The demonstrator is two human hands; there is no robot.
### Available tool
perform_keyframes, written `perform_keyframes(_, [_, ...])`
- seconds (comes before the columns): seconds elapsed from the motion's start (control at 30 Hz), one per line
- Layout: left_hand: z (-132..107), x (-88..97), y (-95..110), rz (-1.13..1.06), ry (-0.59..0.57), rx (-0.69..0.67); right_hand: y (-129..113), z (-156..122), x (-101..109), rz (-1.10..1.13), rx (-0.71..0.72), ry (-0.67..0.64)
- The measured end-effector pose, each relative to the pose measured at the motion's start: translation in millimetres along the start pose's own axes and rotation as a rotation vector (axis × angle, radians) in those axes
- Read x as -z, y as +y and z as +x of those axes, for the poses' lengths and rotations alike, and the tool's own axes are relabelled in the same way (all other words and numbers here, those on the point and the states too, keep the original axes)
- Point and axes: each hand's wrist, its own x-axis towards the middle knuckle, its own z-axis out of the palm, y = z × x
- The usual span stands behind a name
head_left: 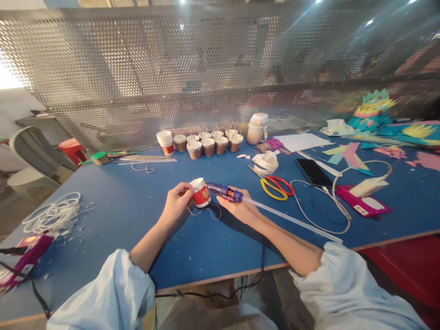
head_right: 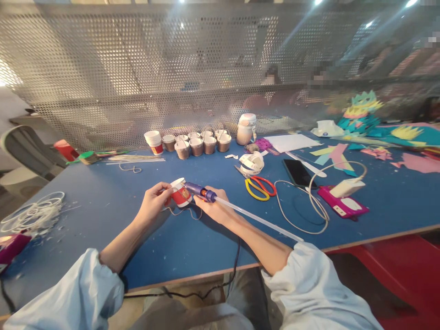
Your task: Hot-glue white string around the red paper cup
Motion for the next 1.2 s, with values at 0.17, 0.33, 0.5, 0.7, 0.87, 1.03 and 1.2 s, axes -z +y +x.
perform_keyframes(0.17, [-1,0.5,2,0.001,0.003,-0.007,-1,0,1,0.024,0.012,-0.014])
perform_keyframes(0.33, [-1,1.3,2,-0.002,0.011,-0.011,1,6,11,0.052,-0.059,0.070])
perform_keyframes(0.5, [-1,1.0,2,0.019,0.022,-0.024,28,27,14,-0.047,-0.146,0.182])
perform_keyframes(0.7, [-1,1.9,4,0.022,0.040,-0.038,54,44,13,-0.086,-0.141,0.150])
perform_keyframes(0.87, [-1,3.4,5,0.021,0.058,-0.046,40,34,15,0.031,-0.176,0.038])
perform_keyframes(1.03, [0,3.8,4,-0.063,0.056,-0.046,14,18,18,0.331,-0.090,-0.040])
perform_keyframes(1.2, [-3,3.1,7,-0.092,0.017,-0.049,5,9,18,0.463,-0.017,-0.159])
